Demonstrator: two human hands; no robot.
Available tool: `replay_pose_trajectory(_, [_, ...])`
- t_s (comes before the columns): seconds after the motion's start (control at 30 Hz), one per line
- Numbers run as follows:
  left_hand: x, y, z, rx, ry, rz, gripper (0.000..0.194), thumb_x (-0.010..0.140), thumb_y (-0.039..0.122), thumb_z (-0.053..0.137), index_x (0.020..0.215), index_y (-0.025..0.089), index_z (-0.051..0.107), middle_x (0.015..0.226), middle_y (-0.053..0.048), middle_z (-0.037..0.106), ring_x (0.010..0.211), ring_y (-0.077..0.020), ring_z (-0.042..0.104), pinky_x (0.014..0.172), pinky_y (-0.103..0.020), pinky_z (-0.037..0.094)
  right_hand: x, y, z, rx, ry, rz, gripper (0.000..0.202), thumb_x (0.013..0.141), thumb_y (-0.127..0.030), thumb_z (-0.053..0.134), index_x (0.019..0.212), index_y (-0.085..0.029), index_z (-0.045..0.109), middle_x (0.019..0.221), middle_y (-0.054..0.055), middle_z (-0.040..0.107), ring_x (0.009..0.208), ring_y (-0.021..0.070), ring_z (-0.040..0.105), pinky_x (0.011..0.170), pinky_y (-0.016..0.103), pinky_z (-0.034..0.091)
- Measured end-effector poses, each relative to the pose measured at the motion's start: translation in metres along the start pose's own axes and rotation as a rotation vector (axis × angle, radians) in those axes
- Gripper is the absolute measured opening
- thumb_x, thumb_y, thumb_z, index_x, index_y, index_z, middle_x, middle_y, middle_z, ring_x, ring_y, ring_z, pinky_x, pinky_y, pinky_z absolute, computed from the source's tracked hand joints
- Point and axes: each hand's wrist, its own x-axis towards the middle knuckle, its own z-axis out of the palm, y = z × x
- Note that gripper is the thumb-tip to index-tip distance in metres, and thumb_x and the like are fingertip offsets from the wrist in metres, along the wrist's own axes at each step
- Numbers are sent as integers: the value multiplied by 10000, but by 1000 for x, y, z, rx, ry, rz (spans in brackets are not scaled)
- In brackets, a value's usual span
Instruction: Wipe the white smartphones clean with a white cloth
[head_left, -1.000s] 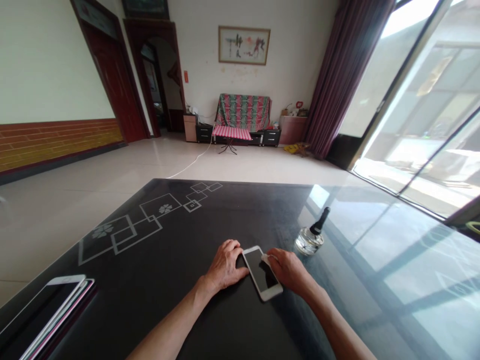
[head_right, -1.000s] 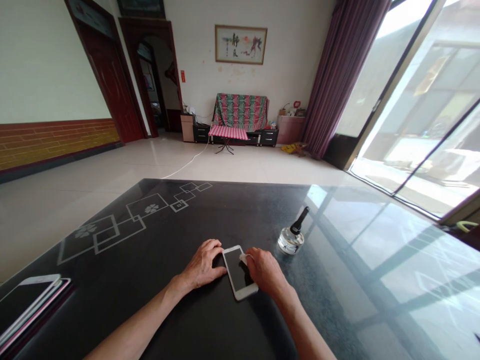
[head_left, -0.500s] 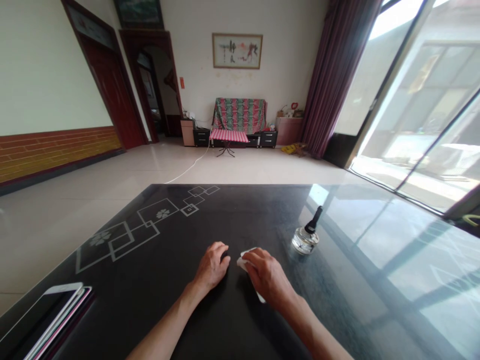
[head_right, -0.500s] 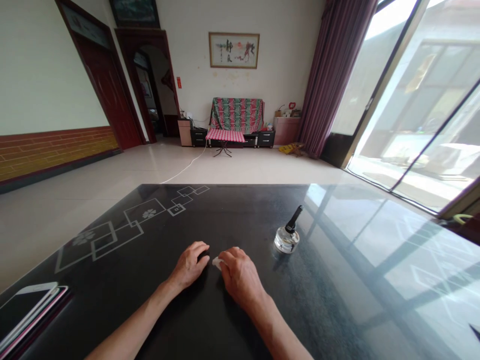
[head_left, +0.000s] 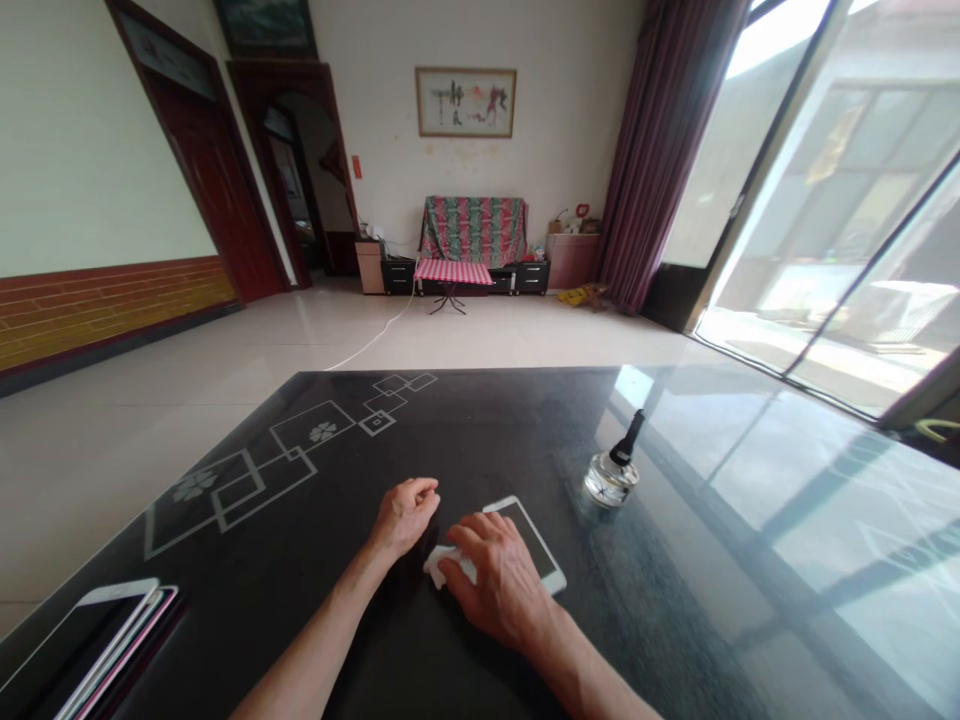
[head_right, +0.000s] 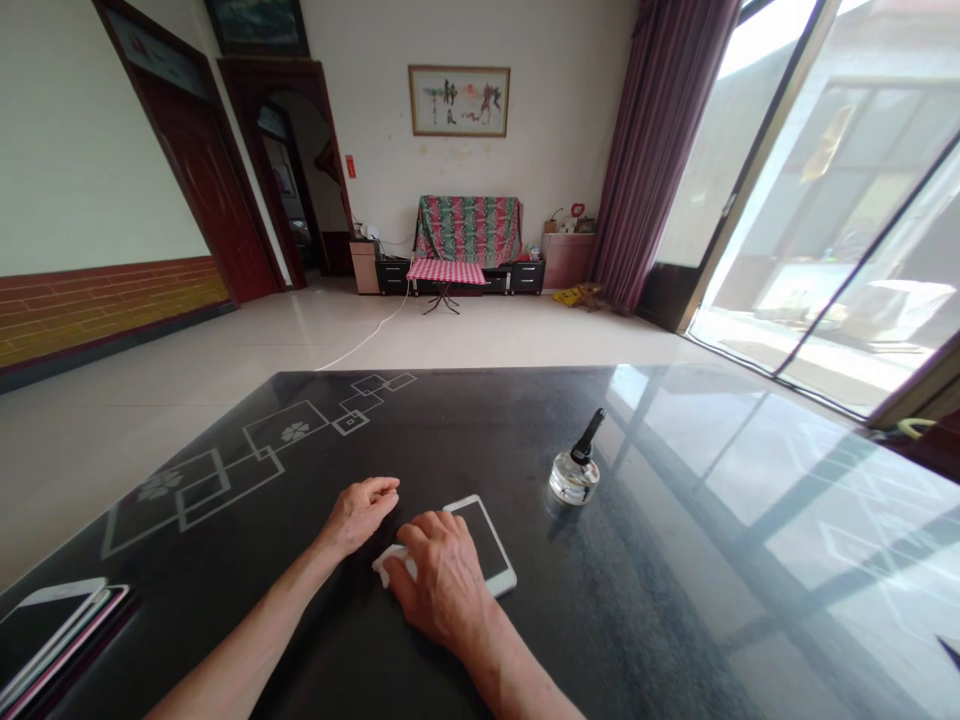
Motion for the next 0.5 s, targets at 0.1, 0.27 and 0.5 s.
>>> replay_pose_trajectory(0.1, [2, 21, 6, 4, -85, 42, 268, 740, 167, 554, 942, 200, 727, 843, -22, 721, 764, -168, 668, 716, -253, 494, -7, 15, -12, -25, 55, 93, 187, 915, -341, 507, 982, -216, 629, 995, 58, 632, 930, 211, 540, 850, 345, 370])
replay_pose_trajectory(0.27, [6, 45, 14, 26, -196, 116, 230, 739, 194, 554, 889, 210, 728, 736, -1, 676, 687, -148, 608, 640, -233, 412, -19, 34, -18, -71, -11, 170, 193, 919, -298, 464, 900, -224, 641, 941, 56, 638, 876, 207, 551, 805, 331, 373])
replay_pose_trajectory(0.5, [16, 56, 19, 95, -335, 128, 149, 666, 144, 542, 670, 165, 689, 658, -11, 627, 640, -135, 539, 586, -238, 298, -35, 39, -24, -191, -114, 441, 567, 708, -247, 581, 1265, -177, 505, 1188, 131, 540, 1044, 295, 505, 859, 386, 375])
